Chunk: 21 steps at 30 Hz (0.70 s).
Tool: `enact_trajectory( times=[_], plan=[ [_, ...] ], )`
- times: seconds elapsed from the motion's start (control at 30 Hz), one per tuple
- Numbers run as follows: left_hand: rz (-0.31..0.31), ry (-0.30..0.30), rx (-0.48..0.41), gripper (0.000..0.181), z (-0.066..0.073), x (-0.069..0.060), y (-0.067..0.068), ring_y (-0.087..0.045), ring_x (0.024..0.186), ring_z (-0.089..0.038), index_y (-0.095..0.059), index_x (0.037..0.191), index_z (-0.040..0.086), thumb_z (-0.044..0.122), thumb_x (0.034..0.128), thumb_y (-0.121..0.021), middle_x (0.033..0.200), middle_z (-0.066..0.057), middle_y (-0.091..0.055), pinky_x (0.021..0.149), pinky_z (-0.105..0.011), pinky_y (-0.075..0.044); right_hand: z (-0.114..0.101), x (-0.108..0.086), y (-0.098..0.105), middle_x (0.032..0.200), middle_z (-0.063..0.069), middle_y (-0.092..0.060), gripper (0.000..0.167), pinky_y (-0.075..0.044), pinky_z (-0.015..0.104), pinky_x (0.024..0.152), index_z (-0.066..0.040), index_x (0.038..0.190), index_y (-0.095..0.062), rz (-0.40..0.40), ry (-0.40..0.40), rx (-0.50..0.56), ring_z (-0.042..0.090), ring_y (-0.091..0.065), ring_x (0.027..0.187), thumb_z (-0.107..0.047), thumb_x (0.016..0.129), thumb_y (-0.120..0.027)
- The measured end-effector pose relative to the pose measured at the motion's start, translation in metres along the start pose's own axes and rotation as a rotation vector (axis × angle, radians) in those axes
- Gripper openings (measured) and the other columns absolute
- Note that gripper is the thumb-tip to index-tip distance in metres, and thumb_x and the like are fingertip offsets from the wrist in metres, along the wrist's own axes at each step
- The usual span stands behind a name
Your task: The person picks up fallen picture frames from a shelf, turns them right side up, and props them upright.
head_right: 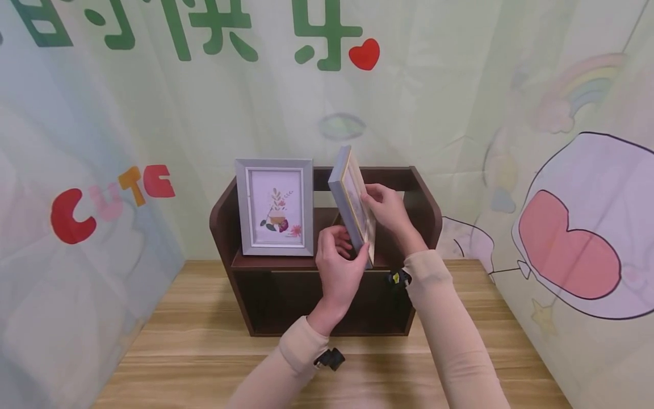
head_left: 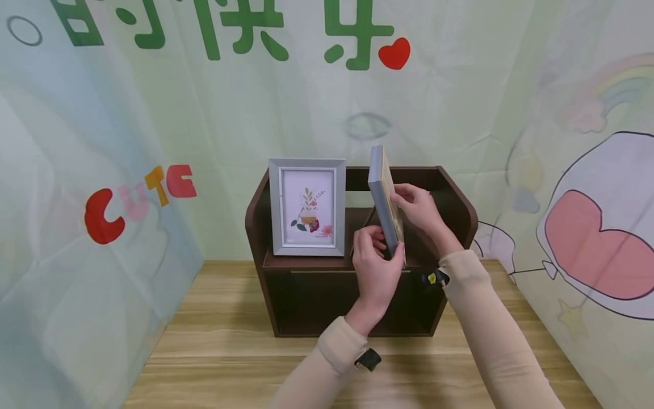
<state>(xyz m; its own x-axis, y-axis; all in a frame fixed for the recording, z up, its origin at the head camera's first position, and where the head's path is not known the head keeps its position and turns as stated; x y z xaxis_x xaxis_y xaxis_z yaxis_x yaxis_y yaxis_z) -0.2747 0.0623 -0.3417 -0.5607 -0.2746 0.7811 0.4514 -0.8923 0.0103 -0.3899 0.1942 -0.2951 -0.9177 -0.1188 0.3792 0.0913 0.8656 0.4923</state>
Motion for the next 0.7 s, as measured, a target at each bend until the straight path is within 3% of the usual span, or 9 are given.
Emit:
enact_trajectory(
  times=[0.27,0.7],
  plan=[
    [0.007,0.040,-0.031,0.041,-0.005,0.006,0.010,-0.055,0.074,-0.016,-0.053,0.104,0.004,0.004,0.0716,-0.079,0.093,-0.009,-0.055,0.061,-0.022,-0.052,0.007,-0.002,0.000,0.128,0.018,-0.056,0.041,-0.047,0.047,0.095,-0.003,0.130,-0.053,0.001,-0.059,0.076,0.032,-0.056,0.114,-0.026,0.095,-0.057],
    [-0.006,0.074,-0.017,0.044,-0.021,0.017,0.023,-0.061,0.078,-0.019,-0.055,0.111,0.004,0.003,0.0738,-0.078,0.097,-0.010,-0.062,0.070,-0.026,-0.055,0.013,-0.010,0.009,0.132,0.025,-0.050,0.039,-0.043,0.051,0.101,0.001,0.131,-0.042,0.037,-0.066,-0.014,0.038,-0.051,0.121,-0.015,0.096,-0.053]
  ],
)
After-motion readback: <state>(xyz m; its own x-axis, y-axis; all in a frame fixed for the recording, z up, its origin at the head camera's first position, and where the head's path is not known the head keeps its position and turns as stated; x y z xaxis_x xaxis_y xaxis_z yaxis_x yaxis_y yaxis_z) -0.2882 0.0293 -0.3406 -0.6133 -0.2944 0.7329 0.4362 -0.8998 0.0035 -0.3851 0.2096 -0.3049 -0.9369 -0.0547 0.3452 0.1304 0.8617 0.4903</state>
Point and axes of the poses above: each hand's wrist, its own x-axis towards the middle knuckle, its own y-axis out of the back of the hand, z = x × y, the point moved 3 cm from there along x, towards the middle knuckle
